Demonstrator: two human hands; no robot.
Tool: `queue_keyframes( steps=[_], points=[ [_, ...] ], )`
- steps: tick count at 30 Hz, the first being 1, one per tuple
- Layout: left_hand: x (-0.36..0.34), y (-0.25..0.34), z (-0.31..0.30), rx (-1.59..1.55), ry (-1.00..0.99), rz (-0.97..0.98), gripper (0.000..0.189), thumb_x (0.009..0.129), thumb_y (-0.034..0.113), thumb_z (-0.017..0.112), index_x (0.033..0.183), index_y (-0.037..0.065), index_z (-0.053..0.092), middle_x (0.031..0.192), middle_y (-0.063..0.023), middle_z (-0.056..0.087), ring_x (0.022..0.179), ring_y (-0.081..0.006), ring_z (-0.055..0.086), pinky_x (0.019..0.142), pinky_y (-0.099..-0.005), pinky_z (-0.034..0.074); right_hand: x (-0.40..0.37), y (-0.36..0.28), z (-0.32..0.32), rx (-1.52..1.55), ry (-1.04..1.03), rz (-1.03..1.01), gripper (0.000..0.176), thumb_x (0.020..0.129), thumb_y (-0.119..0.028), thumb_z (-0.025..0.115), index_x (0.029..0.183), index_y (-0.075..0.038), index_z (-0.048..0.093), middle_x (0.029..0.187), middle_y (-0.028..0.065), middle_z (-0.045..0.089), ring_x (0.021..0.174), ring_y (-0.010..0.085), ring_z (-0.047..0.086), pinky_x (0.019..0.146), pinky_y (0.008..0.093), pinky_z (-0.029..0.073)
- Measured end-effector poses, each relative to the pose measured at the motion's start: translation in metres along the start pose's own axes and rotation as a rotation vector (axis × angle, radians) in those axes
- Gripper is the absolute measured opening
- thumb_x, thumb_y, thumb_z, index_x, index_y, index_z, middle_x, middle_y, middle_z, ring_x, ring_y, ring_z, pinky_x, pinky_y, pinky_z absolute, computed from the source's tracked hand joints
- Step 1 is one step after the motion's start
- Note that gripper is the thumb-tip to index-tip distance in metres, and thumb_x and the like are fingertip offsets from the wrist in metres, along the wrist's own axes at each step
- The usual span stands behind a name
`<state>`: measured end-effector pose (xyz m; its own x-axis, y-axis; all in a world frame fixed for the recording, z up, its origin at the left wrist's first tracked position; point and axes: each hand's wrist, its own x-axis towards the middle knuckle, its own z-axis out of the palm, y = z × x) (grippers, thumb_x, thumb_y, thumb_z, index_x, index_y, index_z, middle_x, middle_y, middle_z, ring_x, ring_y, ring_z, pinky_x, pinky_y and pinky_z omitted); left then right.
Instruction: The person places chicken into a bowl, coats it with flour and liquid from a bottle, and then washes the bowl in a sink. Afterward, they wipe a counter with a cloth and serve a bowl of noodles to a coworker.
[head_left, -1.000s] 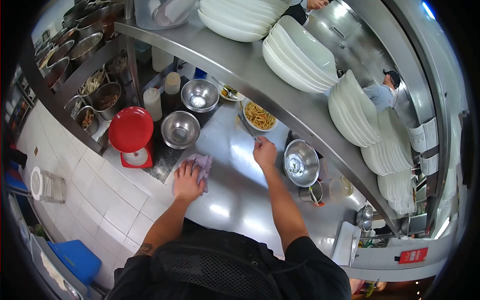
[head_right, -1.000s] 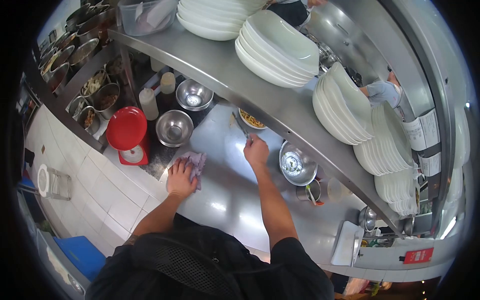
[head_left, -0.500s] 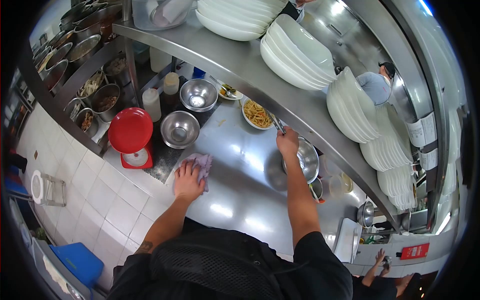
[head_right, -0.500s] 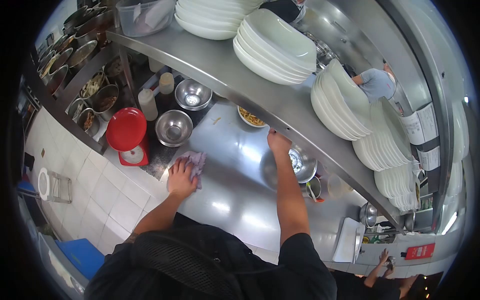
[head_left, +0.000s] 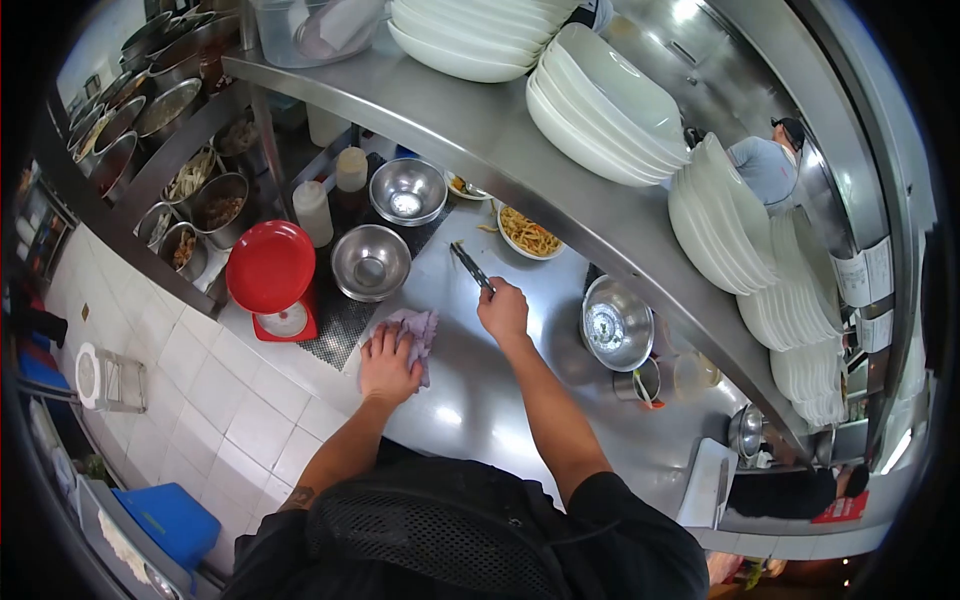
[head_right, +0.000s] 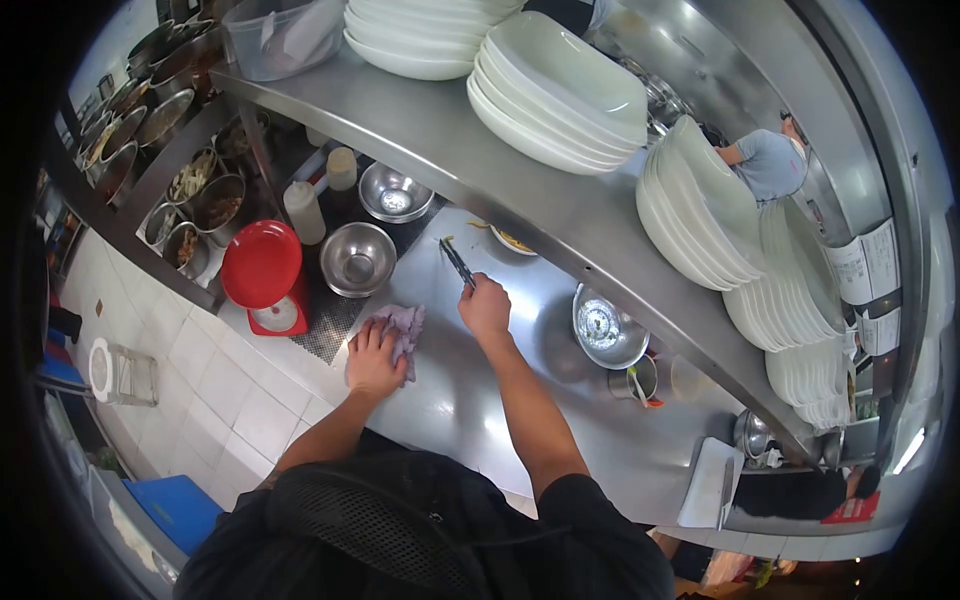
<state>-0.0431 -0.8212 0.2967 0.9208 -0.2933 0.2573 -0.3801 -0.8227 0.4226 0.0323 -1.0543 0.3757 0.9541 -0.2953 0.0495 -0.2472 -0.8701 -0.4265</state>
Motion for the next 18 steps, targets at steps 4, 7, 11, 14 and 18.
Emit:
queue_keyframes(
  steps=[4, 7, 11, 14, 18],
  points=[
    [0.000, 0.000, 0.000, 0.006, 0.002, 0.003, 0.060, 0.074, 0.032, 0.066, 0.128, 0.011, 0.054, 0.139, -0.0134, 0.044, 0.136, -0.0356, 0.034, 0.105, -0.0504, 0.030, 0.002, 0.015, -0.002, -0.045, 0.178, -0.152, 0.023, 0.083, -0.015, 0.062, 0.103, -0.006, 0.069, 0.090, 0.0187, 0.070, 0.080, 0.0393, 0.067, 0.073, 0.0484, 0.054],
    [-0.001, -0.001, 0.002, 0.004, 0.016, 0.003, 0.059, 0.074, 0.032, 0.065, 0.128, 0.011, 0.055, 0.139, -0.0135, 0.045, 0.136, -0.0355, 0.033, 0.105, -0.0505, 0.030, 0.007, 0.026, -0.033, -0.055, 0.259, -0.061, 0.025, 0.083, -0.016, 0.062, 0.106, -0.009, 0.069, 0.094, 0.0178, 0.070, 0.082, 0.0376, 0.068, 0.074, 0.0484, 0.054],
    [-0.001, -0.001, 0.002, 0.005, 0.014, 0.003, 0.057, 0.074, 0.032, 0.065, 0.126, 0.011, 0.056, 0.138, -0.0137, 0.045, 0.136, -0.0355, 0.033, 0.106, -0.0508, 0.029, 0.030, 0.071, -0.066, -0.028, 0.400, -0.018, 0.026, 0.084, -0.019, 0.064, 0.106, -0.006, 0.070, 0.081, 0.0177, 0.070, 0.075, 0.0356, 0.068, 0.072, 0.0469, 0.054],
    [-0.001, 0.000, 0.003, 0.010, 0.020, 0.007, 0.057, 0.075, 0.032, 0.065, 0.126, 0.010, 0.055, 0.138, -0.0143, 0.046, 0.135, -0.0360, 0.034, 0.106, -0.0519, 0.028, 0.036, 0.094, -0.080, -0.175, 0.389, -0.019, 0.030, 0.085, -0.020, 0.065, 0.108, -0.002, 0.067, 0.082, 0.0181, 0.070, 0.076, 0.0344, 0.068, 0.073, 0.0453, 0.053],
    [-0.003, -0.001, 0.005, 0.004, 0.009, -0.003, 0.056, 0.075, 0.032, 0.065, 0.126, 0.010, 0.055, 0.138, -0.0143, 0.045, 0.136, -0.0363, 0.033, 0.106, -0.0521, 0.028, 0.030, 0.092, -0.089, -0.177, 0.350, 0.035, 0.031, 0.086, -0.020, 0.064, 0.109, -0.001, 0.066, 0.085, 0.0193, 0.069, 0.077, 0.0343, 0.068, 0.075, 0.0441, 0.053]
  ],
)
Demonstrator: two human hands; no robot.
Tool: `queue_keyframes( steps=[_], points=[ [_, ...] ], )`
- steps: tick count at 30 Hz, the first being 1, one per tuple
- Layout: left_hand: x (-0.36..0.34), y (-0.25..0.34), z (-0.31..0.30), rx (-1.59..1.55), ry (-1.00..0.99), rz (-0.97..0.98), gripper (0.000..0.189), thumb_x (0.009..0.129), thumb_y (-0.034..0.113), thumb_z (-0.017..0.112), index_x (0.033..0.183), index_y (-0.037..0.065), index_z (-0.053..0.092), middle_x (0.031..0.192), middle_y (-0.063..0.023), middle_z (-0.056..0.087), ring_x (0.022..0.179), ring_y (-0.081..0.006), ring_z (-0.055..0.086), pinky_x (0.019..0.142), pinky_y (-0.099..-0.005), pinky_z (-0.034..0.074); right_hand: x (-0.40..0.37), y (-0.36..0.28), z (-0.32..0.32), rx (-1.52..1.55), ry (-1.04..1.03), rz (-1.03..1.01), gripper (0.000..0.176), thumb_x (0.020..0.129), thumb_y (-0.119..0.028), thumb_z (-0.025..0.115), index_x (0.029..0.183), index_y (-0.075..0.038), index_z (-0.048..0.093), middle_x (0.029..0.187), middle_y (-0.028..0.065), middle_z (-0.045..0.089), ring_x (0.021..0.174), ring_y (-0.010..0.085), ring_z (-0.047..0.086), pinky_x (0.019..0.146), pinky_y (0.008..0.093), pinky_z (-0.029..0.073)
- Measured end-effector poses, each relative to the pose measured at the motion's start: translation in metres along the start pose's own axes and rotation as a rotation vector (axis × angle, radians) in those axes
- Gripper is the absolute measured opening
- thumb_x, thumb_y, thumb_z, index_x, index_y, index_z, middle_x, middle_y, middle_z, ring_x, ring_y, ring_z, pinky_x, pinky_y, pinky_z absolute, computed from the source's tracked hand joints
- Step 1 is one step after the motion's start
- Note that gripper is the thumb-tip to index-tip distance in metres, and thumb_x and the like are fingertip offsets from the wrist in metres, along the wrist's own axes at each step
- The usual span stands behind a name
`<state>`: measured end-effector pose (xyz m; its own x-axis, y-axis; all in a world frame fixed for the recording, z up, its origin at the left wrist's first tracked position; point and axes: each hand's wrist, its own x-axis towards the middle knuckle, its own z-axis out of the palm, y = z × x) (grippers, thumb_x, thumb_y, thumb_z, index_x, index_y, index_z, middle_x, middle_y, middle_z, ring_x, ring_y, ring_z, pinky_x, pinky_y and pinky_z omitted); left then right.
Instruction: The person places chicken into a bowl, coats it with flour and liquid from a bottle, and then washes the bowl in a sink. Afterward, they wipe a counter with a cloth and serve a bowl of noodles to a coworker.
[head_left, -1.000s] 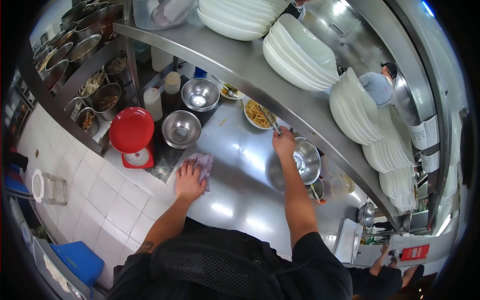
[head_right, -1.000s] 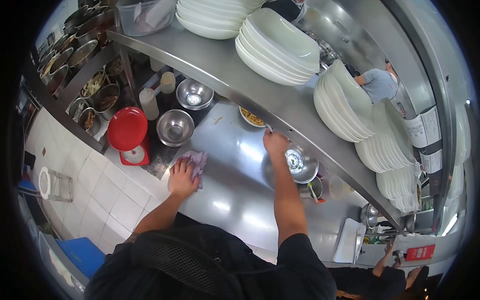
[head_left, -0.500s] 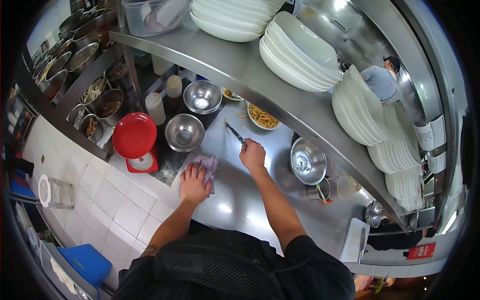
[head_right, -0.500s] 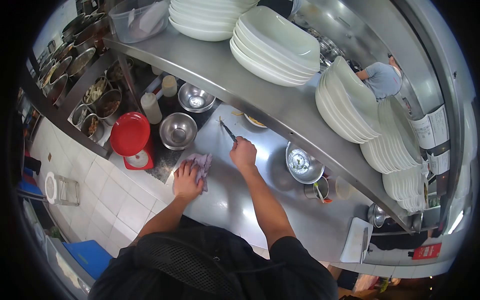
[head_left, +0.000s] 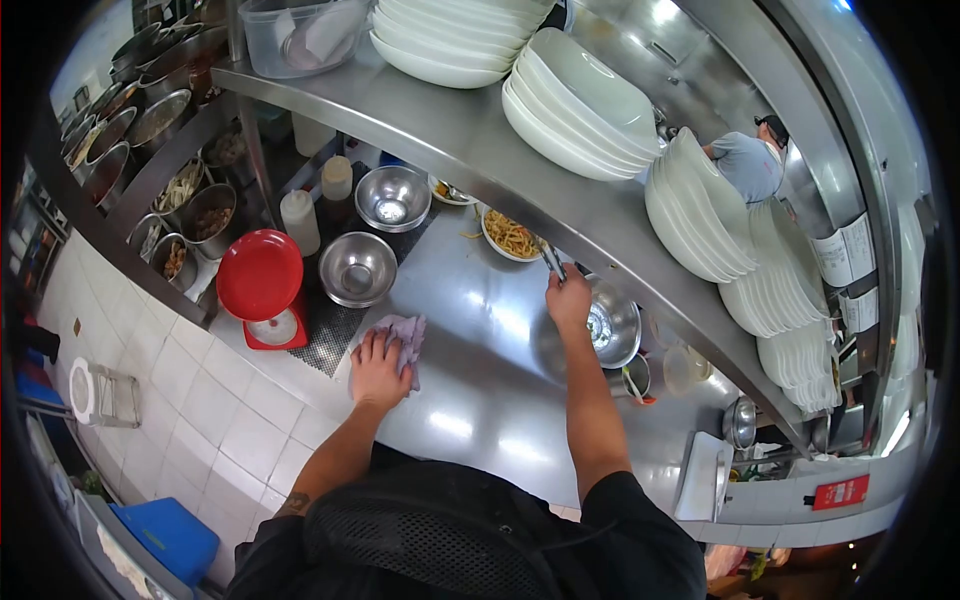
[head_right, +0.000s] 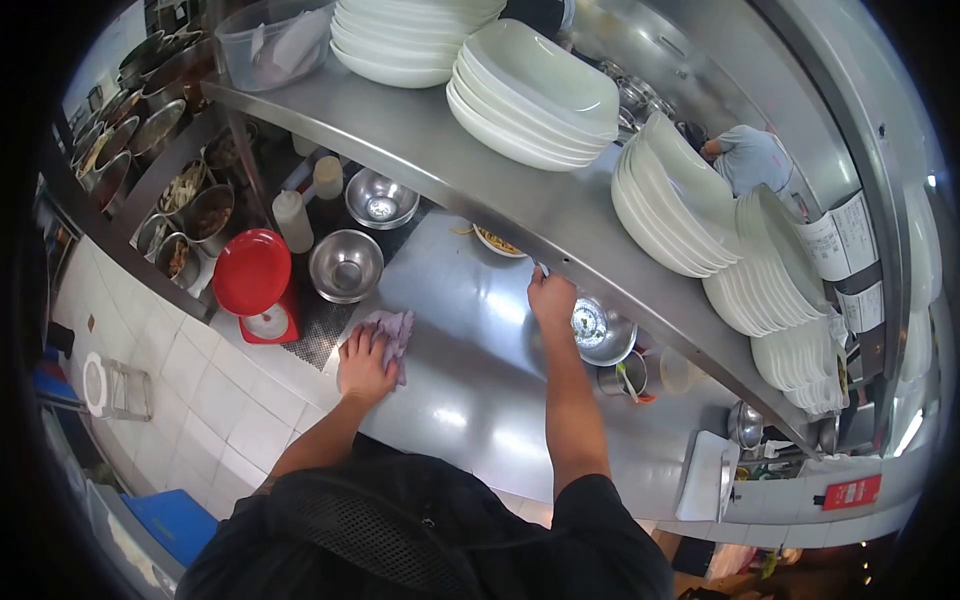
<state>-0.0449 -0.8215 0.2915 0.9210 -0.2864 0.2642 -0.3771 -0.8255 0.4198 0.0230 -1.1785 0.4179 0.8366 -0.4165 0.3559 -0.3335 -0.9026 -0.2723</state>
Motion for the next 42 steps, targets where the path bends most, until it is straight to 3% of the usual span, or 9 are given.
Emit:
queue_keyframes(
  steps=[6, 8, 16, 19, 21, 25, 27, 31, 42],
  points=[
    [0.002, 0.000, 0.000, 0.006, 0.000, 0.007, 0.056, 0.075, 0.033, 0.065, 0.125, 0.012, 0.056, 0.138, -0.0147, 0.045, 0.136, -0.0372, 0.033, 0.105, -0.0528, 0.029, -0.011, -0.042, 0.001, 0.232, -0.112, -0.014, 0.030, 0.085, -0.021, 0.064, 0.111, -0.005, 0.066, 0.093, 0.0200, 0.069, 0.087, 0.0361, 0.067, 0.079, 0.0462, 0.052],
    [0.001, 0.000, 0.001, 0.009, 0.010, 0.008, 0.056, 0.074, 0.033, 0.065, 0.125, 0.012, 0.056, 0.138, -0.0147, 0.045, 0.136, -0.0374, 0.034, 0.105, -0.0529, 0.029, -0.005, -0.052, 0.012, -0.010, -0.252, -0.269, 0.031, 0.086, -0.020, 0.063, 0.112, -0.005, 0.065, 0.101, 0.0214, 0.068, 0.092, 0.0377, 0.066, 0.081, 0.0480, 0.052],
    [0.003, 0.000, -0.003, 0.002, 0.012, 0.002, 0.057, 0.074, 0.034, 0.065, 0.126, 0.011, 0.056, 0.138, -0.0146, 0.046, 0.135, -0.0370, 0.035, 0.105, -0.0527, 0.030, 0.039, -0.054, 0.055, -0.107, -0.272, -0.271, 0.029, 0.084, -0.022, 0.064, 0.110, -0.009, 0.068, 0.103, 0.0191, 0.069, 0.097, 0.0370, 0.065, 0.084, 0.0474, 0.051],
    [0.002, 0.001, -0.005, -0.004, 0.026, 0.012, 0.057, 0.074, 0.034, 0.064, 0.126, 0.011, 0.056, 0.137, -0.0146, 0.046, 0.135, -0.0367, 0.035, 0.105, -0.0525, 0.030, 0.050, -0.044, 0.065, -0.084, -0.382, -0.090, 0.030, 0.084, -0.027, 0.064, 0.109, -0.013, 0.071, 0.106, 0.0153, 0.070, 0.100, 0.0345, 0.065, 0.087, 0.0445, 0.051],
    [0.001, 0.000, -0.003, -0.001, 0.033, 0.021, 0.057, 0.074, 0.034, 0.064, 0.126, 0.011, 0.056, 0.137, -0.0146, 0.046, 0.135, -0.0365, 0.035, 0.105, -0.0525, 0.030, 0.052, -0.033, 0.071, 0.006, -0.301, -0.006, 0.030, 0.084, -0.031, 0.064, 0.109, -0.017, 0.072, 0.106, 0.0128, 0.071, 0.101, 0.0318, 0.067, 0.088, 0.0418, 0.052],
    [0.002, 0.001, -0.002, 0.013, 0.007, 0.003, 0.056, 0.074, 0.033, 0.064, 0.125, 0.011, 0.057, 0.137, -0.0147, 0.047, 0.135, -0.0365, 0.035, 0.105, -0.0525, 0.029, 0.054, 0.006, 0.066, 0.126, -0.178, 0.032, 0.032, 0.087, -0.033, 0.061, 0.109, -0.013, 0.072, 0.104, 0.0143, 0.071, 0.100, 0.0314, 0.067, 0.088, 0.0402, 0.052],
    [0.002, 0.001, -0.002, 0.011, -0.004, 0.015, 0.056, 0.074, 0.033, 0.064, 0.125, 0.011, 0.057, 0.137, -0.0147, 0.047, 0.135, -0.0365, 0.035, 0.106, -0.0525, 0.029, 0.056, 0.031, 0.050, -0.097, 0.109, -0.223, 0.033, 0.092, -0.031, 0.055, 0.108, -0.008, 0.071, 0.102, 0.0153, 0.072, 0.101, 0.0324, 0.067, 0.089, 0.0405, 0.050],
    [0.003, 0.004, -0.002, 0.021, -0.012, 0.004, 0.056, 0.074, 0.032, 0.064, 0.125, 0.011, 0.058, 0.137, -0.0149, 0.047, 0.136, -0.0369, 0.034, 0.105, -0.0526, 0.029, 0.069, 0.099, 0.049, 0.025, -0.034, -0.199, 0.038, 0.096, -0.032, 0.046, 0.116, -0.006, 0.066, 0.119, 0.0178, 0.066, 0.117, 0.0370, 0.058, 0.101, 0.0446, 0.043],
    [0.003, -0.001, 0.001, 0.003, 0.000, 0.000, 0.056, 0.073, 0.032, 0.066, 0.124, 0.010, 0.058, 0.138, -0.0149, 0.045, 0.136, -0.0372, 0.033, 0.105, -0.0523, 0.030, 0.041, 0.022, -0.001, -0.053, -0.132, -0.026, 0.041, 0.097, -0.035, 0.045, 0.122, -0.007, 0.063, 0.126, 0.0196, 0.061, 0.122, 0.0386, 0.054, 0.105, 0.0455, 0.039]
  ],
)
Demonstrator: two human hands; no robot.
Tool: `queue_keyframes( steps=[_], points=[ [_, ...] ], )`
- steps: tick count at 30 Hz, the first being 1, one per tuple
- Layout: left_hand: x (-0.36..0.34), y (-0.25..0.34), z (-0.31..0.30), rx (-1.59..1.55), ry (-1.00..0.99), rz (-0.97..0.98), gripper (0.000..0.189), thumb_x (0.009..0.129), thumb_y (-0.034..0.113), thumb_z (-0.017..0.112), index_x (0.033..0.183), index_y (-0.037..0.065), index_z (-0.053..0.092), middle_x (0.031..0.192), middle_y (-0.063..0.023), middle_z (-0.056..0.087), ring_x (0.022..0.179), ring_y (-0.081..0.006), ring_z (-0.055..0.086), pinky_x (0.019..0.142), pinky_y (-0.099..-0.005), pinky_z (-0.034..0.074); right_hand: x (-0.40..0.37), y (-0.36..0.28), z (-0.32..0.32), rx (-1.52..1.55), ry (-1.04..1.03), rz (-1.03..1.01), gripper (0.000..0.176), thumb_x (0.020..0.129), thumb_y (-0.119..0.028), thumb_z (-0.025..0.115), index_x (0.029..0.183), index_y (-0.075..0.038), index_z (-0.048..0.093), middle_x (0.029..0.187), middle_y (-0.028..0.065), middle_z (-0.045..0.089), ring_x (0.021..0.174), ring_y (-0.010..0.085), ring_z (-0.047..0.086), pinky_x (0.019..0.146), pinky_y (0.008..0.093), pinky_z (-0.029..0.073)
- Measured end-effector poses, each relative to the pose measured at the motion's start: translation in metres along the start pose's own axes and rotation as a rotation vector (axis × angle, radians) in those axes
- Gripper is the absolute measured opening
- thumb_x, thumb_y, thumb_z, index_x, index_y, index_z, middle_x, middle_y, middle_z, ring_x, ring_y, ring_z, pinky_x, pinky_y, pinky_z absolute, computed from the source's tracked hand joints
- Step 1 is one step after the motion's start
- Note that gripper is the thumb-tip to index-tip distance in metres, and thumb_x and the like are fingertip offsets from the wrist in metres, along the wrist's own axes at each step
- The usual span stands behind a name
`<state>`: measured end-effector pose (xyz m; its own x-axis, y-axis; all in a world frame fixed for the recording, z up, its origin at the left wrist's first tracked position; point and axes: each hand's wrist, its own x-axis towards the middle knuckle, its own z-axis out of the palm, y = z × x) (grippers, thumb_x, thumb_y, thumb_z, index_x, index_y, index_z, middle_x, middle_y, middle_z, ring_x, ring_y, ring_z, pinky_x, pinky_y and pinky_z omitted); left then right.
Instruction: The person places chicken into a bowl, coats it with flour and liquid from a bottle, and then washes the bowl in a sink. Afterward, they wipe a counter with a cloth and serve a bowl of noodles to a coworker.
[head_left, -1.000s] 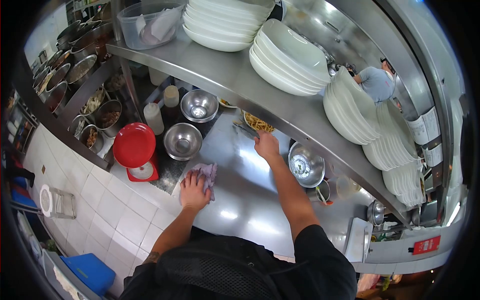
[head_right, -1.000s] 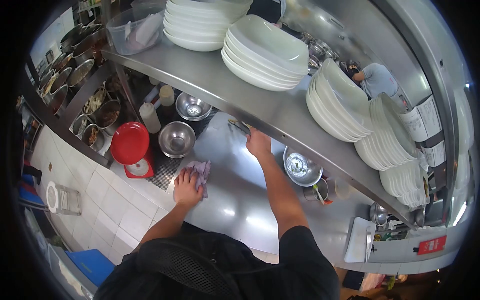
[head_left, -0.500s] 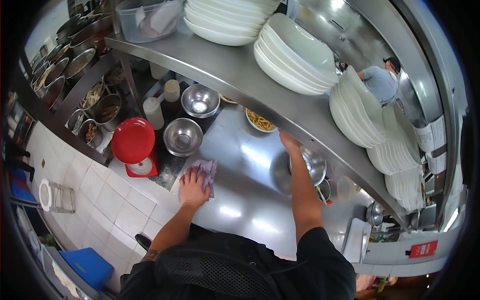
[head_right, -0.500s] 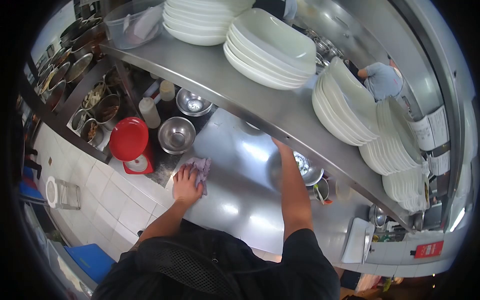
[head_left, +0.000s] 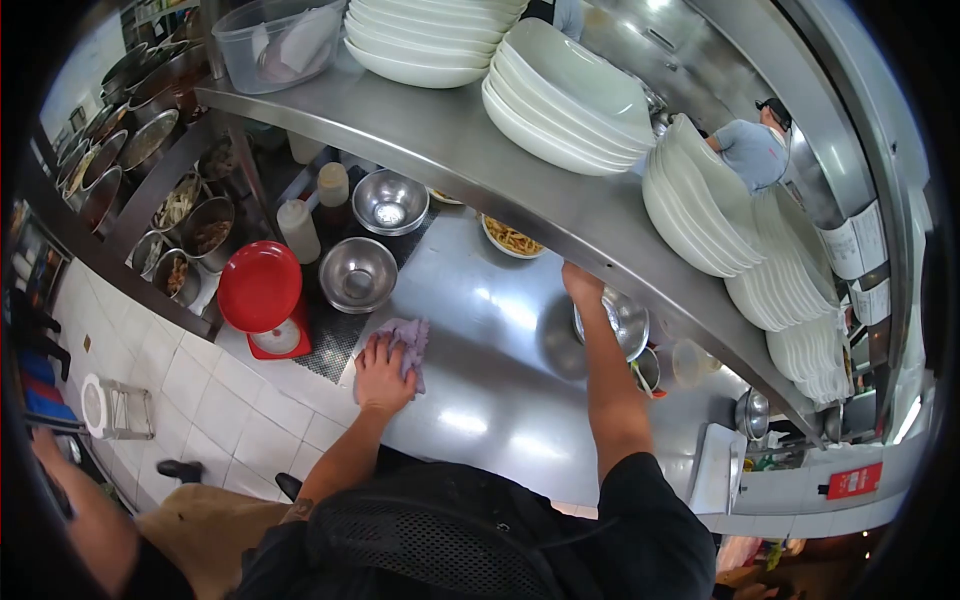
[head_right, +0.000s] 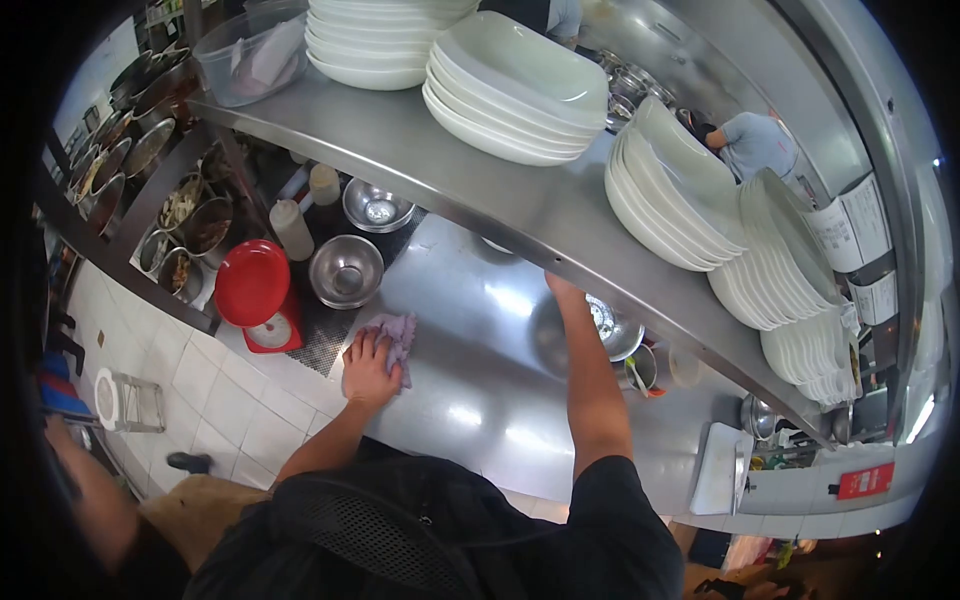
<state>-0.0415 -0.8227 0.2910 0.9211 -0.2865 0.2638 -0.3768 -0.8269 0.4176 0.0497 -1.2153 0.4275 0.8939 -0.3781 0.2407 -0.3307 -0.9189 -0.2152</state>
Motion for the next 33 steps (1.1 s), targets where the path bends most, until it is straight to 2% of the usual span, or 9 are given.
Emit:
queue_keyframes(
  steps=[5, 7, 11, 13, 18, 22, 23, 27, 33],
  points=[
    [-0.001, 0.001, -0.002, -0.001, -0.015, 0.001, 0.056, 0.074, 0.033, 0.066, 0.124, 0.010, 0.057, 0.138, -0.0146, 0.045, 0.135, -0.0368, 0.034, 0.105, -0.0521, 0.029, -0.005, -0.032, 0.010, -0.043, 0.026, 0.083, 0.041, 0.094, -0.036, 0.052, 0.119, -0.006, 0.064, 0.118, 0.0220, 0.064, 0.115, 0.0398, 0.058, 0.101, 0.0468, 0.041],
    [0.003, 0.000, -0.003, 0.003, -0.008, -0.004, 0.057, 0.074, 0.033, 0.066, 0.125, 0.010, 0.056, 0.138, -0.0144, 0.045, 0.135, -0.0365, 0.034, 0.105, -0.0519, 0.029, -0.005, -0.032, 0.023, 0.054, 0.264, -0.013, 0.040, 0.092, -0.035, 0.056, 0.115, -0.005, 0.066, 0.113, 0.0230, 0.066, 0.109, 0.0411, 0.060, 0.098, 0.0481, 0.043],
    [0.000, 0.002, -0.005, 0.013, -0.007, 0.001, 0.059, 0.073, 0.031, 0.065, 0.127, 0.011, 0.055, 0.139, -0.0134, 0.045, 0.136, -0.0361, 0.034, 0.106, -0.0507, 0.030, -0.004, -0.035, 0.023, 0.008, 0.046, 0.165, 0.036, 0.091, -0.031, 0.060, 0.114, -0.003, 0.066, 0.109, 0.0232, 0.067, 0.106, 0.0435, 0.060, 0.095, 0.0501, 0.045],
    [0.000, 0.002, -0.005, 0.010, -0.013, -0.008, 0.059, 0.073, 0.031, 0.065, 0.127, 0.011, 0.055, 0.139, -0.0134, 0.045, 0.136, -0.0361, 0.034, 0.106, -0.0507, 0.030, -0.010, -0.035, 0.027, 0.135, 0.234, 0.066, 0.034, 0.090, -0.025, 0.064, 0.114, -0.001, 0.065, 0.098, 0.0216, 0.069, 0.092, 0.0379, 0.066, 0.084, 0.0463, 0.049],
    [0.001, 0.002, -0.005, 0.013, -0.022, -0.001, 0.059, 0.073, 0.031, 0.065, 0.128, 0.011, 0.055, 0.139, -0.0134, 0.045, 0.136, -0.0361, 0.033, 0.106, -0.0508, 0.030, -0.061, -0.079, 0.077, 0.570, 0.098, 0.128, 0.033, 0.090, -0.017, 0.065, 0.114, 0.005, 0.063, 0.081, 0.0173, 0.066, 0.067, 0.0200, 0.059, 0.065, 0.0344, 0.048],
    [0.001, 0.003, -0.006, 0.014, -0.016, 0.003, 0.058, 0.074, 0.032, 0.065, 0.127, 0.012, 0.055, 0.139, -0.0139, 0.045, 0.136, -0.0361, 0.034, 0.106, -0.0515, 0.029, -0.085, -0.094, 0.147, 0.651, 0.074, 0.153, 0.039, 0.092, -0.016, 0.061, 0.124, 0.006, 0.056, 0.093, 0.0245, 0.067, 0.084, 0.0387, 0.065, 0.080, 0.0439, 0.051],
    [0.001, 0.003, -0.005, 0.010, -0.017, -0.005, 0.058, 0.074, 0.033, 0.064, 0.127, 0.012, 0.055, 0.139, -0.0143, 0.046, 0.136, -0.0358, 0.034, 0.106, -0.0518, 0.029, -0.087, -0.099, 0.149, 0.643, 0.012, 0.214, 0.041, 0.094, -0.016, 0.058, 0.128, 0.006, 0.052, 0.107, 0.0280, 0.063, 0.098, 0.0428, 0.062, 0.087, 0.0463, 0.049],
    [0.001, 0.000, -0.004, 0.015, -0.025, -0.005, 0.058, 0.074, 0.034, 0.064, 0.128, 0.012, 0.055, 0.140, -0.0142, 0.045, 0.136, -0.0358, 0.034, 0.106, -0.0523, 0.030, -0.071, -0.119, 0.156, 0.483, -0.017, 0.212, 0.045, 0.095, -0.018, 0.055, 0.134, 0.004, 0.046, 0.119, 0.0288, 0.057, 0.107, 0.0455, 0.058, 0.091, 0.0496, 0.048],
    [0.001, -0.001, -0.007, -0.016, -0.029, -0.032, 0.058, 0.073, 0.032, 0.065, 0.127, 0.012, 0.055, 0.139, -0.0141, 0.045, 0.136, -0.0366, 0.034, 0.106, -0.0523, 0.029, -0.035, -0.143, 0.168, 0.380, 0.079, 0.278, 0.039, 0.092, -0.019, 0.057, 0.126, 0.001, 0.055, 0.109, 0.0258, 0.064, 0.101, 0.0433, 0.063, 0.086, 0.0498, 0.050]
  ],
)
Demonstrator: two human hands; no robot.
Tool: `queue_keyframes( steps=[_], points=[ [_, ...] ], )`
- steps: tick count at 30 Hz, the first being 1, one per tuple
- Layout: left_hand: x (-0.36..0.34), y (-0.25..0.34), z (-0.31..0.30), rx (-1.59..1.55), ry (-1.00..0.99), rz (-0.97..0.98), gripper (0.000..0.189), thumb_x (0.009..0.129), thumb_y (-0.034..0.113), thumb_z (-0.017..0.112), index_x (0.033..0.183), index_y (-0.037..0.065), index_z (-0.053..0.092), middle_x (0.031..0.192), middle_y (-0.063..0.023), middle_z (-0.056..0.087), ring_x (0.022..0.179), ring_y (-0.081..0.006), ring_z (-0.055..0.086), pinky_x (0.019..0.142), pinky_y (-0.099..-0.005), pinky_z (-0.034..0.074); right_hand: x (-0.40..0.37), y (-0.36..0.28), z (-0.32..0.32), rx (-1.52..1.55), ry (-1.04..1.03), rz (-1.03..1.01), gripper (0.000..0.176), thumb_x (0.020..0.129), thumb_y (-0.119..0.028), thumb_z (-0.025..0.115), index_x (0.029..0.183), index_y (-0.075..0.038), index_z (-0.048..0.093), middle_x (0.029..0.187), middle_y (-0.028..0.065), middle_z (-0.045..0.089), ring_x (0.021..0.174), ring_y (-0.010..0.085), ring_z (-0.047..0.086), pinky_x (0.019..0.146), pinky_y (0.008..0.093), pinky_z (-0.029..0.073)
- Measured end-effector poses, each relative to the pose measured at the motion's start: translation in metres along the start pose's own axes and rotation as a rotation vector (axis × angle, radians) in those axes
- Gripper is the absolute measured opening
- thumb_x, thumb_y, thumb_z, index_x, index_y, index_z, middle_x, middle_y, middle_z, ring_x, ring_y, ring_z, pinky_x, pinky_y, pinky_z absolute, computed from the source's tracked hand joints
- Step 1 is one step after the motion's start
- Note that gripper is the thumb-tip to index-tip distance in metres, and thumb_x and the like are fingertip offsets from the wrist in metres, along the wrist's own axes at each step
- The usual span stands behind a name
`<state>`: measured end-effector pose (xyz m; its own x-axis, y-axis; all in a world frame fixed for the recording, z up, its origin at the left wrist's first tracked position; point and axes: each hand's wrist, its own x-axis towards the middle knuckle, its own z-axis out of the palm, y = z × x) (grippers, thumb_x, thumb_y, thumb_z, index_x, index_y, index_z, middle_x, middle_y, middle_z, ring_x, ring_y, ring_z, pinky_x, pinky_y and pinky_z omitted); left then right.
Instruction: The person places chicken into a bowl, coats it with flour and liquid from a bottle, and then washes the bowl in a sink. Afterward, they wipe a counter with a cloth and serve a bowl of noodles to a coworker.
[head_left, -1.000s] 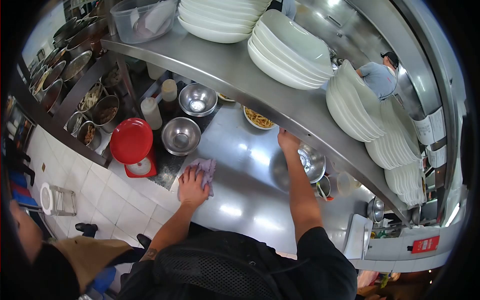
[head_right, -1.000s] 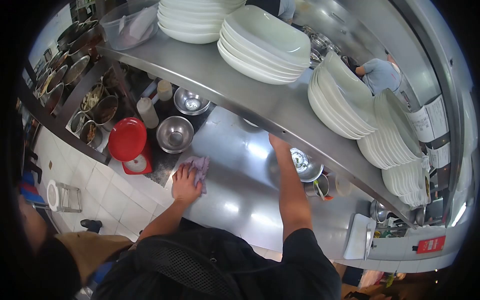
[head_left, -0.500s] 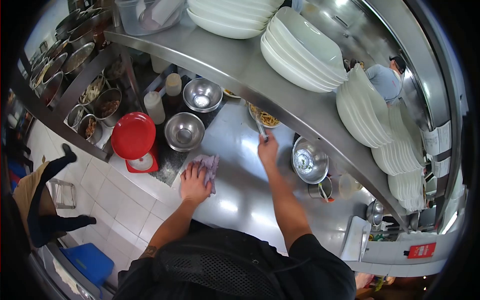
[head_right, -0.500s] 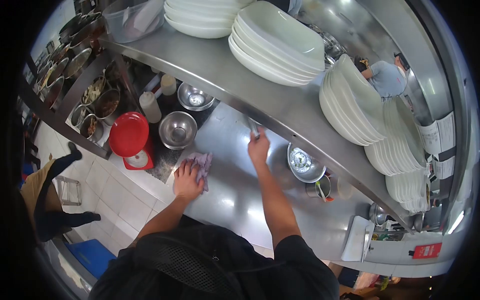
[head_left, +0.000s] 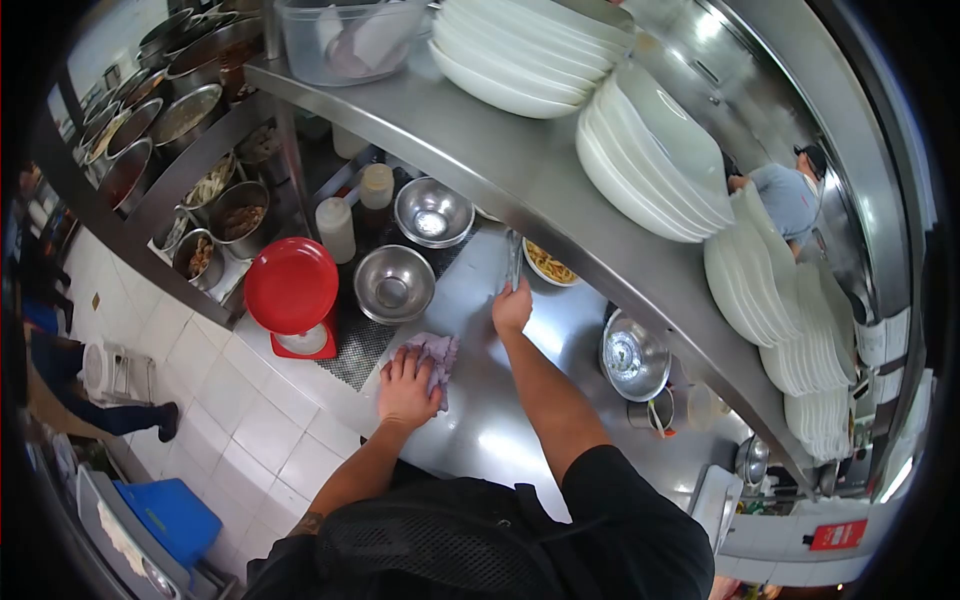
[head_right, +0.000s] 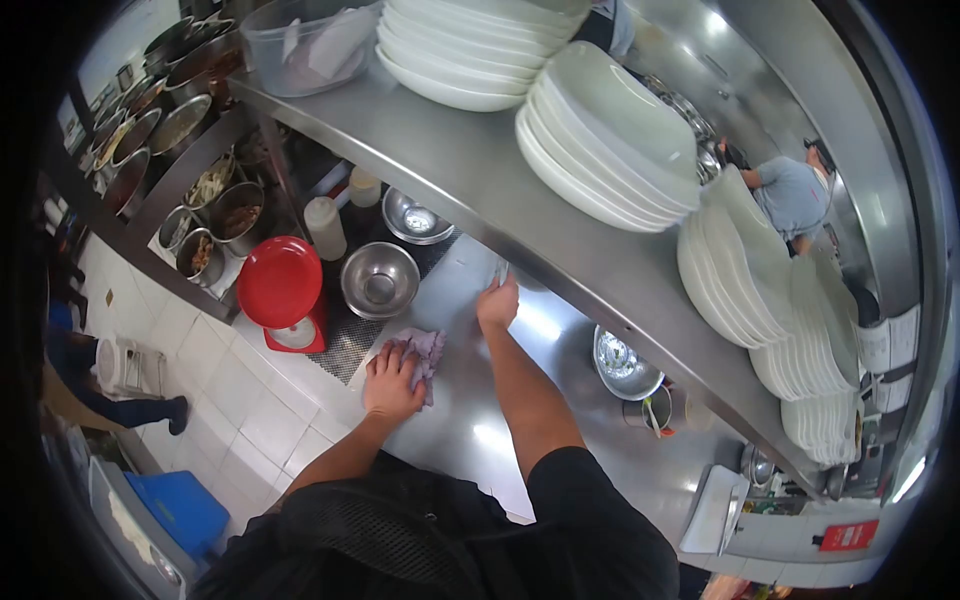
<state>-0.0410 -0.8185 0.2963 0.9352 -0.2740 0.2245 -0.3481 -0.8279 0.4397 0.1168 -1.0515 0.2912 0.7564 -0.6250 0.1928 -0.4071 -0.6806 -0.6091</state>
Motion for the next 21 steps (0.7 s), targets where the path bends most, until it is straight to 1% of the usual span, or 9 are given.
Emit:
queue_keyframes(
  steps=[1, 4, 8, 10, 11, 14, 17, 18, 21],
  points=[
    [0.000, 0.000, 0.000, -0.008, -0.004, 0.004, 0.059, 0.073, 0.033, 0.065, 0.127, 0.011, 0.054, 0.139, -0.0141, 0.045, 0.136, -0.0366, 0.034, 0.106, -0.0525, 0.029, 0.004, -0.003, 0.001, 0.000, -0.011, -0.012, 0.039, 0.092, -0.019, 0.057, 0.126, 0.001, 0.055, 0.109, 0.0258, 0.064, 0.101, 0.0433, 0.063, 0.086, 0.0498, 0.050],
    [0.000, -0.002, 0.001, -0.015, -0.008, 0.006, 0.059, 0.073, 0.033, 0.065, 0.127, 0.011, 0.054, 0.139, -0.0141, 0.045, 0.136, -0.0365, 0.034, 0.105, -0.0527, 0.029, 0.014, -0.002, 0.000, -0.084, 0.058, 0.173, 0.033, 0.087, -0.022, 0.062, 0.118, -0.010, 0.067, 0.097, 0.0213, 0.071, 0.093, 0.0411, 0.067, 0.083, 0.0479, 0.053],
    [0.000, -0.001, -0.001, -0.008, -0.011, 0.017, 0.060, 0.073, 0.033, 0.066, 0.128, 0.010, 0.054, 0.139, -0.0141, 0.045, 0.135, -0.0365, 0.034, 0.105, -0.0526, 0.029, 0.012, 0.015, -0.007, -0.032, 0.068, 0.161, 0.034, 0.087, -0.022, 0.064, 0.117, -0.007, 0.067, 0.092, 0.0204, 0.071, 0.087, 0.0366, 0.069, 0.080, 0.0448, 0.053],
    [0.000, 0.000, 0.000, -0.006, -0.011, 0.019, 0.060, 0.073, 0.033, 0.066, 0.127, 0.010, 0.054, 0.139, -0.0140, 0.045, 0.135, -0.0366, 0.034, 0.105, -0.0526, 0.029, 0.002, 0.030, -0.012, 0.259, 0.041, 0.195, 0.031, 0.089, -0.016, 0.064, 0.116, -0.001, 0.067, 0.084, 0.0126, 0.070, 0.073, 0.0238, 0.066, 0.071, 0.0358, 0.051],
    [0.000, 0.000, 0.001, -0.001, -0.008, 0.016, 0.060, 0.073, 0.033, 0.066, 0.127, 0.011, 0.055, 0.139, -0.0140, 0.045, 0.135, -0.0366, 0.034, 0.106, -0.0525, 0.029, -0.005, 0.038, -0.016, 0.260, 0.052, 0.200, 0.031, 0.089, -0.016, 0.064, 0.116, -0.001, 0.067, 0.084, 0.0126, 0.070, 0.073, 0.0238, 0.066, 0.071, 0.0358, 0.051],
    [0.000, 0.001, 0.003, -0.002, -0.006, 0.013, 0.059, 0.073, 0.032, 0.066, 0.127, 0.011, 0.055, 0.139, -0.0136, 0.045, 0.135, -0.0366, 0.034, 0.106, -0.0526, 0.029, -0.028, 0.056, -0.035, 0.593, 0.018, 0.151, 0.026, 0.089, -0.005, 0.063, 0.114, 0.002, 0.067, 0.078, 0.0056, 0.065, 0.067, 0.0113, 0.055, 0.063, 0.0279, 0.045],
    [-0.001, 0.002, 0.004, 0.019, 0.012, 0.029, 0.059, 0.073, 0.033, 0.066, 0.127, 0.011, 0.055, 0.140, -0.0131, 0.044, 0.136, -0.0364, 0.033, 0.106, -0.0527, 0.029, -0.023, 0.060, -0.070, 0.652, 0.066, 0.121, 0.025, 0.089, -0.006, 0.064, 0.112, 0.003, 0.067, 0.077, 0.0049, 0.064, 0.068, 0.0110, 0.055, 0.063, 0.0279, 0.045],
    [-0.001, 0.003, 0.004, 0.017, 0.013, 0.049, 0.059, 0.073, 0.033, 0.066, 0.127, 0.011, 0.055, 0.140, -0.0131, 0.044, 0.136, -0.0364, 0.033, 0.106, -0.0527, 0.029, -0.013, 0.067, -0.077, 0.603, 0.082, 0.075, 0.024, 0.092, -0.002, 0.061, 0.115, 0.004, 0.066, 0.077, -0.0015, 0.060, 0.062, 0.0046, 0.046, 0.055, 0.0227, 0.037],
    [-0.001, 0.002, 0.006, 0.029, 0.000, 0.037, 0.059, 0.073, 0.034, 0.066, 0.127, 0.012, 0.055, 0.140, -0.0127, 0.044, 0.137, -0.0357, 0.032, 0.107, -0.0524, 0.028, 0.025, 0.079, -0.104, 0.527, 0.155, -0.062, 0.027, 0.093, -0.008, 0.061, 0.117, 0.003, 0.064, 0.074, -0.0008, 0.058, 0.060, 0.0062, 0.047, 0.051, 0.0243, 0.038]
  ],
)
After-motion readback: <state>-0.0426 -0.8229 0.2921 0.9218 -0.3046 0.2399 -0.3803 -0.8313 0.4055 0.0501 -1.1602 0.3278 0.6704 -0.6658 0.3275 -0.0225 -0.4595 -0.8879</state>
